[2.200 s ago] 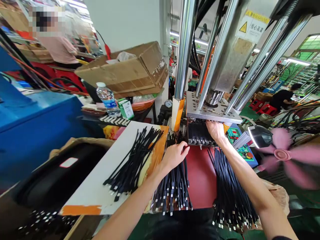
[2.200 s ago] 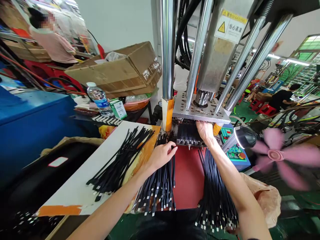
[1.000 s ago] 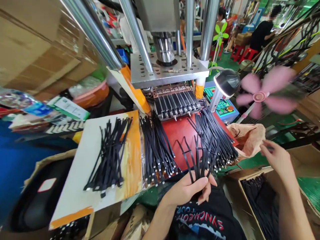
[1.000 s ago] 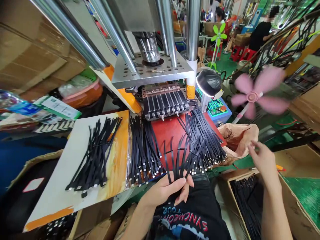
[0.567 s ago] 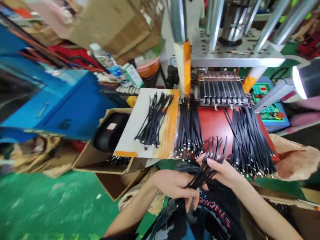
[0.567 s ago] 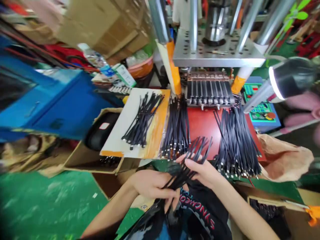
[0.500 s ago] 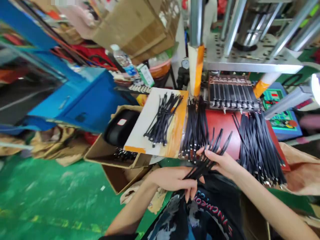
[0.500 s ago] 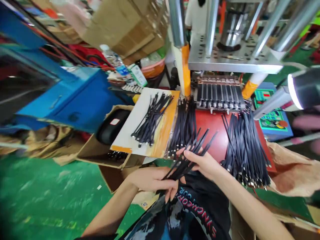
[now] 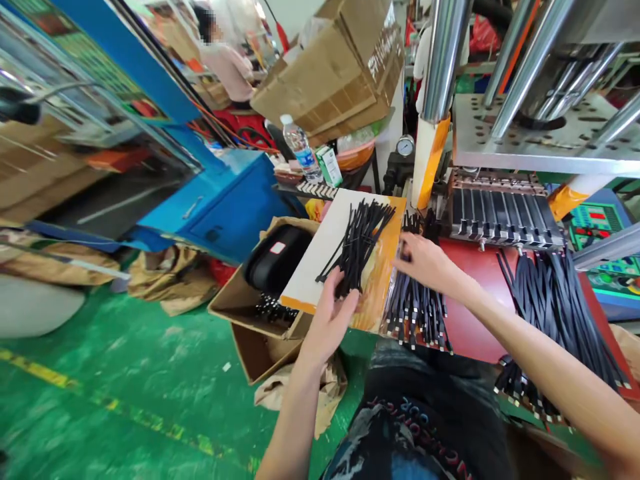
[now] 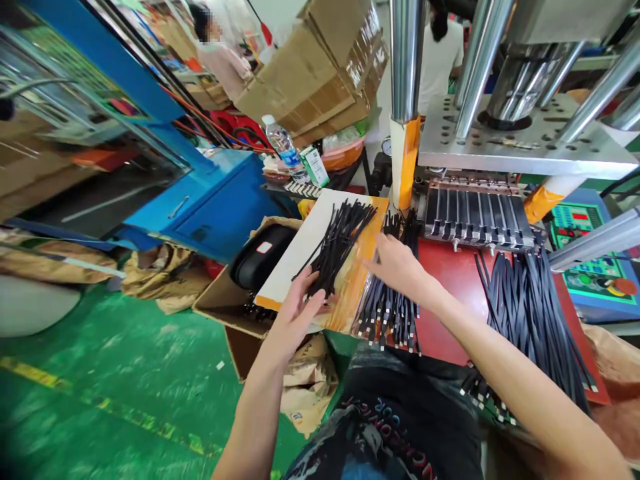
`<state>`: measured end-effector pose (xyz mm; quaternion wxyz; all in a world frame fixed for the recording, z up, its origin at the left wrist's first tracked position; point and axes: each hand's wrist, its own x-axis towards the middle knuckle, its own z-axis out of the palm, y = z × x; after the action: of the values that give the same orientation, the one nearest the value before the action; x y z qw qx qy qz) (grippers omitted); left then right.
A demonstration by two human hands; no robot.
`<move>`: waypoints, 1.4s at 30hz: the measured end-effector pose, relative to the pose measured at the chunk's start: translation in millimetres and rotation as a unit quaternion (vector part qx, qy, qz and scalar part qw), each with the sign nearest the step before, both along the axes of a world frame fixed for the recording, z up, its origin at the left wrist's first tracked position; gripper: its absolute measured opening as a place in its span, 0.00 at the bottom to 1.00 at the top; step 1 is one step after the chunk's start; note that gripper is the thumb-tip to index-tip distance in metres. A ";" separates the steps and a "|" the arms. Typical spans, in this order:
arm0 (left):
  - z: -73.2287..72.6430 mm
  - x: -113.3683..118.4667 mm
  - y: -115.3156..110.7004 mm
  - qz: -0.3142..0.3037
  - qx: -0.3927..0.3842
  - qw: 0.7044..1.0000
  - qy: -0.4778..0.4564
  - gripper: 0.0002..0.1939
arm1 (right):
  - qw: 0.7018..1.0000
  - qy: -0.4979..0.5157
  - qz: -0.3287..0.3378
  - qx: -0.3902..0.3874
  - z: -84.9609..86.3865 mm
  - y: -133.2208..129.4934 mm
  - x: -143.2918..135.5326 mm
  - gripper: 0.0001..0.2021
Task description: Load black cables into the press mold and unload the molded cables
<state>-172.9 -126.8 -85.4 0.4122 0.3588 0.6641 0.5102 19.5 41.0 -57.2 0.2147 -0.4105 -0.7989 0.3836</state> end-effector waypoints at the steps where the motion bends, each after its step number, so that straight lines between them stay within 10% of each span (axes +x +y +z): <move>1: 2.1 0.4 -10.5 -0.012 -0.020 0.999 0.026 0.44 | 0.995 -0.073 0.002 0.069 -6.3 -25.9 27.9 0.19; 7: 21.8 20.4 -45.7 -0.067 -0.069 0.988 0.125 0.30 | 0.958 -0.236 -0.070 0.146 -47.7 -161.5 112.1 0.11; 14: 21.9 88.4 -38.9 -0.352 -0.135 0.924 -0.060 0.21 | 0.966 -0.207 -0.153 0.018 -41.5 -150.6 100.5 0.06; 21: 2.5 161.6 -31.2 -0.138 -0.079 0.889 -0.429 0.19 | 0.956 -0.121 0.014 -0.267 5.4 -200.3 173.1 0.11; 25: 0.0 172.7 -20.7 -0.240 -0.079 0.903 -0.347 0.18 | 0.929 -0.144 -0.115 -0.320 -15.5 -221.3 206.6 0.23; 31: -13.3 170.6 -9.1 -0.383 -0.119 0.905 -0.140 0.22 | 0.787 0.233 -0.364 -0.441 -80.8 -236.7 188.7 0.33; 36: -19.5 173.1 -6.6 -0.430 -0.132 0.889 -0.086 0.23 | 0.698 0.387 -0.452 -0.398 -90.6 -242.7 173.4 0.28; 39: -16.4 176.1 -4.9 -0.442 -0.137 0.882 -0.087 0.24 | 0.709 0.417 -0.450 -0.349 -88.6 -251.5 171.9 0.26; 42: -11.4 179.7 -1.8 -0.449 -0.157 0.865 -0.158 0.25 | 0.816 0.354 -0.368 -0.272 -83.0 -265.1 169.2 0.26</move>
<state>6.8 -128.6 -96.7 0.7472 0.4633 0.4285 0.2082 188.7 -224.1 -140.2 0.4873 -0.5516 -0.3206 0.5962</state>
